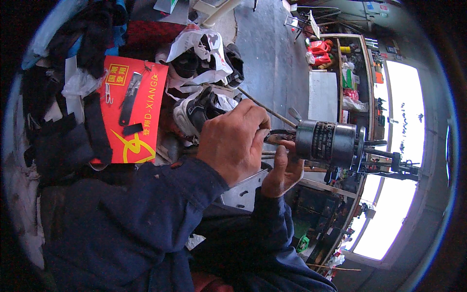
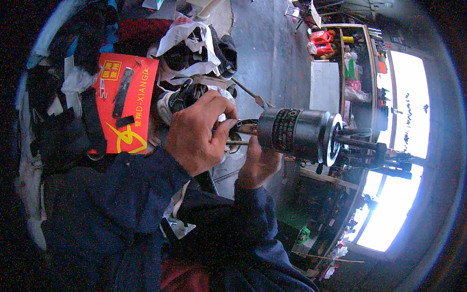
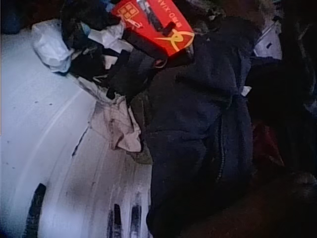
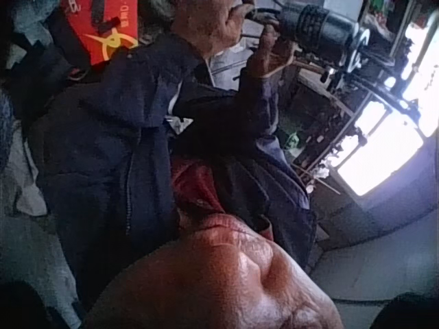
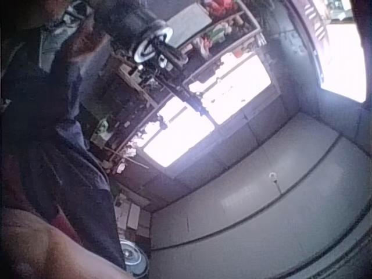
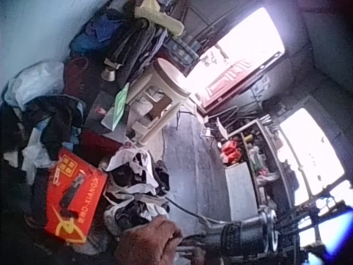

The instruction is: The person sits on the floor and manipulates a black strap and a cylindrical motor-like component. They fold and adjust the strap, then attach it to the motor using a small metal clip, securing the connection.

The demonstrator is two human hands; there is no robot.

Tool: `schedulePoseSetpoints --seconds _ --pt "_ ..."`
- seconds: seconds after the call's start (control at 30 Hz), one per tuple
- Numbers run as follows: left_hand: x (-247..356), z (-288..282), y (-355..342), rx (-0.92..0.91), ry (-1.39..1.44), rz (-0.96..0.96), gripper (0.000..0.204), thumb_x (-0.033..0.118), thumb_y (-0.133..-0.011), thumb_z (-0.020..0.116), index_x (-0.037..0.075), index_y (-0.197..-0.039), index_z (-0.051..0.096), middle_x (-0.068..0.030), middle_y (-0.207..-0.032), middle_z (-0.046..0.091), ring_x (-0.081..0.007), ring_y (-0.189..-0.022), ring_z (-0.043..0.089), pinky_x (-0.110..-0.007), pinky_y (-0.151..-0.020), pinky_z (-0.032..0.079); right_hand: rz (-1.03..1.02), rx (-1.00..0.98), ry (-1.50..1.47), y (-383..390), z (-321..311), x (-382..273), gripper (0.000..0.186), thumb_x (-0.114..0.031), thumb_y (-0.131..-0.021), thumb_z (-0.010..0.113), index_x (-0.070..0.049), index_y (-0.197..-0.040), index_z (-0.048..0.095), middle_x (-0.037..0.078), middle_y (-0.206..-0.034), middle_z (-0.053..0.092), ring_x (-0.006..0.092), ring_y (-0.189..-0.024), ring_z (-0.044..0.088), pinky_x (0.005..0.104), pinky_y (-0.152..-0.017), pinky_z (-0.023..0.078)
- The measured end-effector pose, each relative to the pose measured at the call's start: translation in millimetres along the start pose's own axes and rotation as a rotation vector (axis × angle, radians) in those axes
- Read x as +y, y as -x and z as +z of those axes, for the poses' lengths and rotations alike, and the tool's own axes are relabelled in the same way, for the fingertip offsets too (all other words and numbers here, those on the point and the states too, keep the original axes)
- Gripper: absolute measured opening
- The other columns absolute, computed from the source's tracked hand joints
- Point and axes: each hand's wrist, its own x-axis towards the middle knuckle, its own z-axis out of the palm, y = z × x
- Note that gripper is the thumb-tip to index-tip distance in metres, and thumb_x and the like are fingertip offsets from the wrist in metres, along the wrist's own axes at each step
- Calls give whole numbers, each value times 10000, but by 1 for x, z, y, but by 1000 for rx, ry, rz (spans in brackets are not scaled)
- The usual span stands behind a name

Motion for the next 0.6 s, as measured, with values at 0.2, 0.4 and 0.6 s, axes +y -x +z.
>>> schedulePoseSetpoints --seconds 0.2,0.4,0.6 --pt "0 -1 0 9 -57 43 173 53 -829 708 47 -962 598 -132 -937 612 -344 -813 688 -419 -696 550 28 57 -14 2 -2 2 197 -108 -927 640 -31 -1107 662 64 -1024 680 155 -980 609 312 -918 444" --pt "0 1 0 11 -61 43 172 51 -829 705 47 -961 595 -132 -931 606 -342 -808 687 -417 -690 550 34 50 1 2 -6 1 198 -95 -926 637 -36 -1113 662 41 -1021 668 118 -921 574 271 -837 423" --pt "0 2 0 27 -71 44 173 45 -824 705 49 -957 594 -127 -924 606 -336 -802 687 -417 -682 552 20 63 14 2 -5 3 201 -87 -923 633 -40 -1116 660 44 -1024 668 123 -928 578 278 -848 429"
